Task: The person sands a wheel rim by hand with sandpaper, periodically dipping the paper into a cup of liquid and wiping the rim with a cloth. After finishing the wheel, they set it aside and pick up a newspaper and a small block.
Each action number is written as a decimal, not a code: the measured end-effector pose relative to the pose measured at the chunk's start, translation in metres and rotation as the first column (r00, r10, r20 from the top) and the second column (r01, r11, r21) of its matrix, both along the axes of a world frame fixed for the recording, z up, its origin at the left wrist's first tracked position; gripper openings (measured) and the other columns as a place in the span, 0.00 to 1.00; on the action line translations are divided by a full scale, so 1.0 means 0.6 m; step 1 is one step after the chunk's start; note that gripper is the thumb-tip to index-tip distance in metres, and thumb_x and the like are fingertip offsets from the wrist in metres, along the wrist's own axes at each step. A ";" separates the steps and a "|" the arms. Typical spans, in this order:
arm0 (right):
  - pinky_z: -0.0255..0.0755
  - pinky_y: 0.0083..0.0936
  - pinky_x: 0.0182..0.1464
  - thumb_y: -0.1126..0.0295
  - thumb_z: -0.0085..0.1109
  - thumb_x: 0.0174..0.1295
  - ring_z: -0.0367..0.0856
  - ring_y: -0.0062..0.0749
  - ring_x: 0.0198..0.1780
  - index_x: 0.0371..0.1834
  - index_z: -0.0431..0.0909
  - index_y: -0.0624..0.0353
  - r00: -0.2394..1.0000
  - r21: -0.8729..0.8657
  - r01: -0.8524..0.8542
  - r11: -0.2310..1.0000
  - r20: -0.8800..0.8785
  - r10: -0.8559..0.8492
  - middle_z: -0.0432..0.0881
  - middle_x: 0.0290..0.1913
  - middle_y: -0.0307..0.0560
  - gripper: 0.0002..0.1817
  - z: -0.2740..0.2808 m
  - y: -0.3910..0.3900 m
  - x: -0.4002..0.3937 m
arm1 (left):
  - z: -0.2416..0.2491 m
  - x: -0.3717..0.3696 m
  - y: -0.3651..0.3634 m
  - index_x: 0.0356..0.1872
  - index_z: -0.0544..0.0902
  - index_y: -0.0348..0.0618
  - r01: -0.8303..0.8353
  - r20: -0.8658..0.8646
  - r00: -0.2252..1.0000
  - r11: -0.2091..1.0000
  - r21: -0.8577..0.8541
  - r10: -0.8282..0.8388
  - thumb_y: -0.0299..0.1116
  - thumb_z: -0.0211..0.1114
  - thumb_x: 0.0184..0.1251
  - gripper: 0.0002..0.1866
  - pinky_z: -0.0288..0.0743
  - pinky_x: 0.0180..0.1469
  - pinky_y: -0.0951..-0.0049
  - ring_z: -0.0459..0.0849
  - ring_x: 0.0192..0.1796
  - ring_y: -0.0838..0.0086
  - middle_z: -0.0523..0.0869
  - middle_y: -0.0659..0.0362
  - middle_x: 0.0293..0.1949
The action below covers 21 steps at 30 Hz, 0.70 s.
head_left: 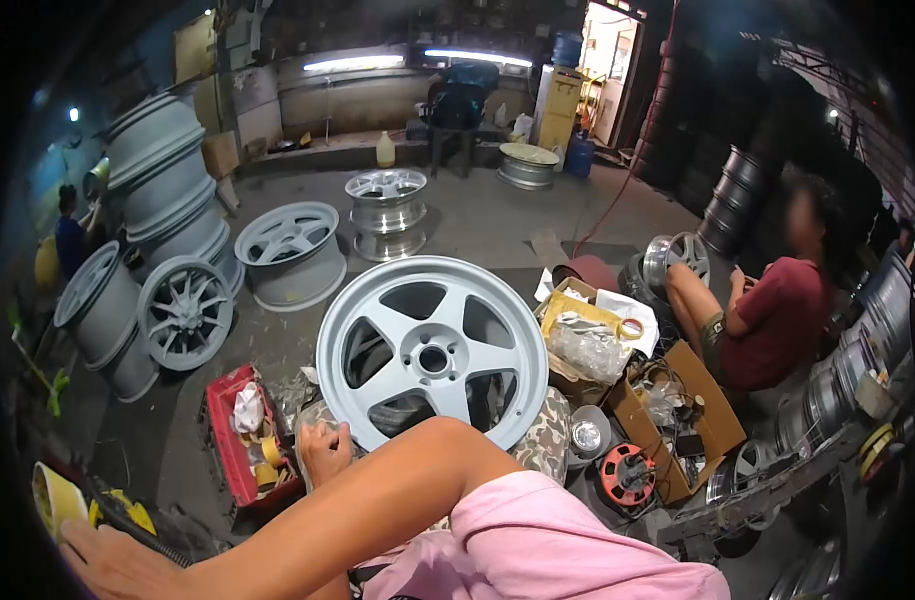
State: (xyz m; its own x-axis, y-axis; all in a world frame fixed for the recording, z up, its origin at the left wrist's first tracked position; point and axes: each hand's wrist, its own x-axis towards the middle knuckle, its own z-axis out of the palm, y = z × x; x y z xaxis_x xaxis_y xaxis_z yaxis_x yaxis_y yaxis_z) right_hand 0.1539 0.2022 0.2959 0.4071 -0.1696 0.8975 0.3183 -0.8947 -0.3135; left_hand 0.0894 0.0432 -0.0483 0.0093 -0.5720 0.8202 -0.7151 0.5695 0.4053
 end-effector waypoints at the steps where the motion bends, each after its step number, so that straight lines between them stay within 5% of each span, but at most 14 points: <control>1: 0.74 0.46 0.46 0.29 0.77 0.39 0.78 0.58 0.50 0.48 0.73 0.68 0.999 -0.014 0.048 0.999 0.026 -0.047 0.76 0.46 0.62 0.51 0.000 0.004 0.005 | -0.003 0.005 -0.001 0.21 0.85 0.34 0.001 0.050 0.999 1.000 -0.010 0.000 0.35 0.73 0.65 0.16 0.68 0.47 0.52 0.75 0.40 0.50 0.78 0.50 0.29; 6: 0.77 0.47 0.45 0.30 0.81 0.30 0.82 0.61 0.47 0.43 0.76 0.71 0.992 0.010 0.115 0.993 0.045 -0.116 0.80 0.43 0.65 0.52 0.010 0.004 0.024 | 0.014 0.017 -0.005 0.19 0.83 0.35 0.087 0.031 0.994 0.940 0.331 -0.103 0.35 0.74 0.64 0.17 0.67 0.47 0.52 0.73 0.39 0.53 0.76 0.53 0.28; 11: 0.80 0.46 0.42 0.34 0.84 0.25 0.87 0.61 0.42 0.35 0.80 0.71 0.997 0.202 0.051 0.978 -0.058 -0.040 0.84 0.35 0.65 0.49 0.048 0.013 0.024 | 0.005 0.015 -0.006 0.20 0.84 0.34 0.061 0.016 0.998 0.958 0.279 -0.068 0.35 0.75 0.64 0.17 0.68 0.48 0.52 0.73 0.39 0.52 0.76 0.54 0.28; 13: 0.81 0.45 0.37 0.35 0.86 0.24 0.89 0.60 0.38 0.32 0.81 0.70 0.979 0.209 0.097 0.973 0.157 -0.131 0.85 0.31 0.62 0.46 0.065 0.011 0.026 | -0.001 0.019 -0.015 0.21 0.85 0.34 0.122 0.028 0.990 0.937 0.326 -0.139 0.35 0.74 0.65 0.16 0.68 0.49 0.52 0.74 0.40 0.51 0.76 0.53 0.28; 18: 0.82 0.45 0.43 0.30 0.85 0.26 0.90 0.59 0.43 0.33 0.83 0.67 0.996 0.356 -0.024 0.934 0.086 -0.007 0.88 0.35 0.64 0.48 0.109 -0.010 0.026 | -0.006 0.014 -0.022 0.22 0.85 0.33 0.091 0.011 0.995 0.962 0.259 -0.097 0.35 0.74 0.65 0.16 0.69 0.50 0.52 0.74 0.40 0.51 0.76 0.53 0.28; 21: 0.82 0.45 0.42 0.33 0.85 0.31 0.89 0.62 0.41 0.31 0.83 0.67 0.944 0.262 -0.097 0.960 0.331 0.005 0.87 0.34 0.63 0.43 0.117 -0.030 -0.002 | -0.013 0.017 -0.016 0.22 0.85 0.33 0.074 0.008 0.997 0.969 0.238 -0.078 0.34 0.74 0.65 0.16 0.69 0.51 0.51 0.74 0.41 0.51 0.76 0.53 0.28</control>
